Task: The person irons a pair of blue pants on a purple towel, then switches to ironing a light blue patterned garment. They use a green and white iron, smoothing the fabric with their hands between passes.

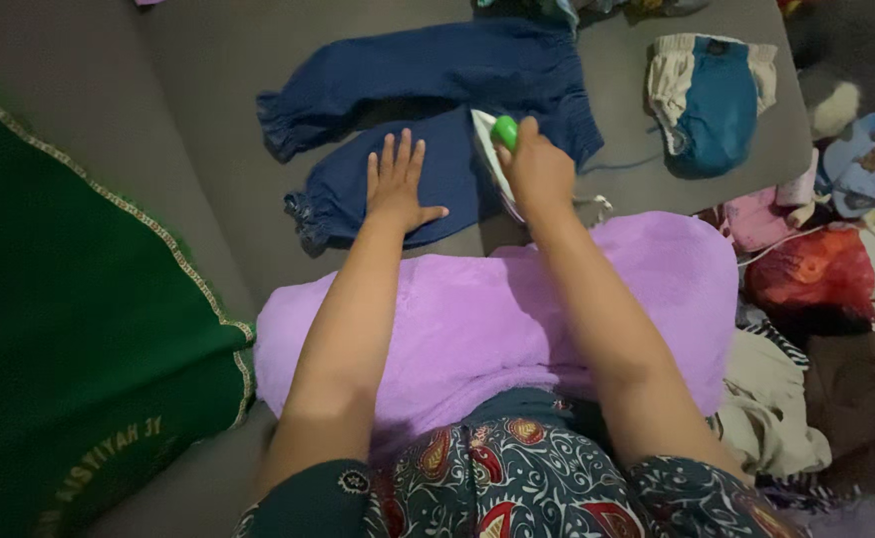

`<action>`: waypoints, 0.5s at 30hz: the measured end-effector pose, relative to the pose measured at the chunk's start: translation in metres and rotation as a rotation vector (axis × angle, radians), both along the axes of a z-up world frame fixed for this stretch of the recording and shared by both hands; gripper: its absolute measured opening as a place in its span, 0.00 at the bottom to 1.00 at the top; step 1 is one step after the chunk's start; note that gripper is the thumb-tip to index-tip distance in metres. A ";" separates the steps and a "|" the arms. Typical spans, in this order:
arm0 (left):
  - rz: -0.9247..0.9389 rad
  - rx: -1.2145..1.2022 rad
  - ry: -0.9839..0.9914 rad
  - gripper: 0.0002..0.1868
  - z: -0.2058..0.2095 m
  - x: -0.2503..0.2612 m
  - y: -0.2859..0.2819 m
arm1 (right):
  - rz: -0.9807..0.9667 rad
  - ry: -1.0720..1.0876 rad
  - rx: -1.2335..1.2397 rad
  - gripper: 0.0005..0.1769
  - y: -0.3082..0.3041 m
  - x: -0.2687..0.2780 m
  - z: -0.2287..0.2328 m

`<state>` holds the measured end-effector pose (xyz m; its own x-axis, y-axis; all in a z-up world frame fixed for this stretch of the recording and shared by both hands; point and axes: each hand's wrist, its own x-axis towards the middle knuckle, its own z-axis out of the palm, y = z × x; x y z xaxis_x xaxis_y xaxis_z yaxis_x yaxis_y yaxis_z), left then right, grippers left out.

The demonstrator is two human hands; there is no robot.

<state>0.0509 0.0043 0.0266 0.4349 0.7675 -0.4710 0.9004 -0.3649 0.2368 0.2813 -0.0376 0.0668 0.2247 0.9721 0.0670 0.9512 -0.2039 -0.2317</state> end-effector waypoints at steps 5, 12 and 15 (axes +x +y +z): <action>0.004 -0.036 0.011 0.70 0.003 0.002 0.003 | -0.105 -0.019 -0.028 0.24 -0.020 0.027 0.007; 0.013 -0.016 0.000 0.71 -0.001 0.002 0.002 | -0.128 0.044 -0.116 0.27 -0.019 0.026 0.020; 0.020 -0.016 -0.008 0.70 0.002 0.001 0.002 | -0.235 0.071 -0.095 0.26 -0.034 0.037 0.026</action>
<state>0.0515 0.0059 0.0291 0.4239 0.7680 -0.4801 0.9053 -0.3433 0.2502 0.3183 -0.0716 0.0930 0.4459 0.8939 -0.0457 0.8573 -0.4413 -0.2652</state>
